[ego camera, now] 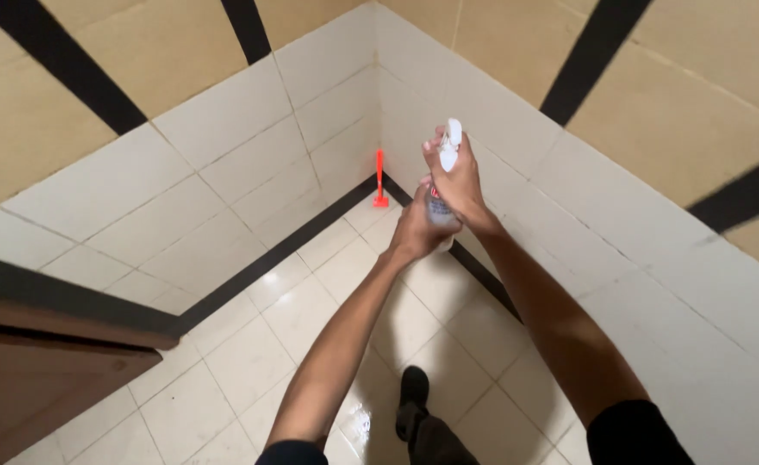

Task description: The person wets a green cloth under a running tap and wrings it out. They then pick up a spray bottle and apply a cleaning solution to the tiled bathroom walls. Finally, the person uses the damp cloth to wipe the sprayed areas of the wall.

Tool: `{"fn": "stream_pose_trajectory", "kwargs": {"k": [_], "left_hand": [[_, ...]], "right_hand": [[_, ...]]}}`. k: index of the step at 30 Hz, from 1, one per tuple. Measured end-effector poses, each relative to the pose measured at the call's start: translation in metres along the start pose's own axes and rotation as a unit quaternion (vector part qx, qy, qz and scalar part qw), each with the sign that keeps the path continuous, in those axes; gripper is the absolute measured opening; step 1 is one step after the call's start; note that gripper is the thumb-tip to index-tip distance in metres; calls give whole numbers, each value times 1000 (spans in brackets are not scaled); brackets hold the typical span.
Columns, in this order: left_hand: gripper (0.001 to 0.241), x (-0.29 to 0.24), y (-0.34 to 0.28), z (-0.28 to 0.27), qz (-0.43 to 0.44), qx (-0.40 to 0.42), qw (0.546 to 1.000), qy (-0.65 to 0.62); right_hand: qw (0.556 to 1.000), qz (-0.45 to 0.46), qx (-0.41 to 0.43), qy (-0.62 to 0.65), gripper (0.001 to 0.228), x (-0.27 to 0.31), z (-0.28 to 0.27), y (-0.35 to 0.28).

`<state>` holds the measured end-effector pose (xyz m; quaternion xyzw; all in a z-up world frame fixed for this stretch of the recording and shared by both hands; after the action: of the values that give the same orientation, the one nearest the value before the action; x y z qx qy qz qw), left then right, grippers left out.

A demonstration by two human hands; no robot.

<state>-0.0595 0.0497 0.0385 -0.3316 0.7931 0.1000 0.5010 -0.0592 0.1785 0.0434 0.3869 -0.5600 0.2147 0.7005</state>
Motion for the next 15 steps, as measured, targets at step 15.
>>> {"fn": "stream_pose_trajectory", "kwargs": {"k": [15], "left_hand": [[107,69,117,-3,44,-36,997,47]], "right_hand": [[969,166,-131,-124,39,-78,-2,68]]}}
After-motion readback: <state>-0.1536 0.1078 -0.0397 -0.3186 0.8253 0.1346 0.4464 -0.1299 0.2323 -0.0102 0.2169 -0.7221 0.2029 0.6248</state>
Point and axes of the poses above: each hand's wrist, its own y-axis towards the middle knuckle, its own z-axis out of the palm, x = y × z, the point moved 6 cm from there along y, towards the middle knuckle, and after that the axes turned 7 degrees about y, right-handed, at the moved point
